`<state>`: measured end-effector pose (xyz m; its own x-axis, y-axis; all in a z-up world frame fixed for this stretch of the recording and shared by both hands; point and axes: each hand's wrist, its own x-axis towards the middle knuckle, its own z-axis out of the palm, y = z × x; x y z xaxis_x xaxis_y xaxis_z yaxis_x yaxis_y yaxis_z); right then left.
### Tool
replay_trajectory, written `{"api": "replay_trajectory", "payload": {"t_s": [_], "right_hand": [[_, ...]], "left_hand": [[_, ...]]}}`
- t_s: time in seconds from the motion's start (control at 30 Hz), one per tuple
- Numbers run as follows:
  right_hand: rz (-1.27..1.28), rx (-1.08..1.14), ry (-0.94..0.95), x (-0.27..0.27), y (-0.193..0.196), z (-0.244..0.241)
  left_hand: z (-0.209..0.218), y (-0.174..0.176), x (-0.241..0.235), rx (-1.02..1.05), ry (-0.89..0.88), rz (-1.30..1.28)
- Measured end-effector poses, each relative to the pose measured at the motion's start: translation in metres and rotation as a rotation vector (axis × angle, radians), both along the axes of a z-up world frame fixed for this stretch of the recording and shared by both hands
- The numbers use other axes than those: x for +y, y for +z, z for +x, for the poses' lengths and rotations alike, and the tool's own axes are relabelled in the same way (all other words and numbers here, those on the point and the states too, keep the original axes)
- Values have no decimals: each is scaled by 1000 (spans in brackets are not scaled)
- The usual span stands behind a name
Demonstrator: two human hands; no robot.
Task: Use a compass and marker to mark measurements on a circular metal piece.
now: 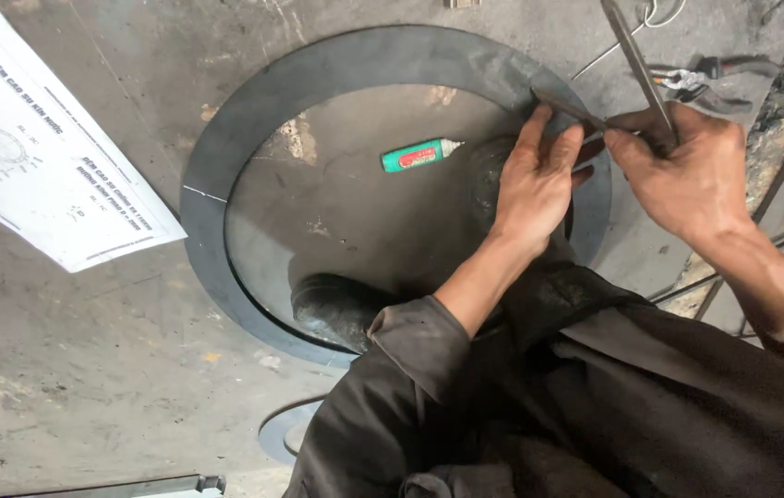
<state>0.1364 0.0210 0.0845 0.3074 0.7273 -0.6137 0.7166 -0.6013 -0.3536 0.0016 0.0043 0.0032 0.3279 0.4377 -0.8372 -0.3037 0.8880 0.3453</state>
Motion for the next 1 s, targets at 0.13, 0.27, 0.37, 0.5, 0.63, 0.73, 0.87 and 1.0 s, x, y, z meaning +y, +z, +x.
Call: {"api": "replay_trajectory", "payload": {"t_s": [0.13,0.27,0.37,0.5,0.63,0.73,0.87,1.0], "right_hand": [[88,26,70,-19,-14,14],[86,47,44,-20,-15,12],[106,56,55,-19,-18,13],[70,51,47,-17,-17,12],[80,39,53,-16,-16,12],[124,47,87,-18,-17,13],[80,17,94,-14,-17,12],[-27,-31,70,7,-3,-2]], "left_hand": [[0,-3,6,-22,-45,10],[-2,-1,5,-14,-26,19],[-3,-1,7,-2,-47,14],[-2,-6,3,-10,-24,13],[-2,-9,0,-20,4,35],[-3,-7,2,0,-33,18],[-3,-8,2,-47,-8,0],[-3,-9,3,-52,6,-12]]}}
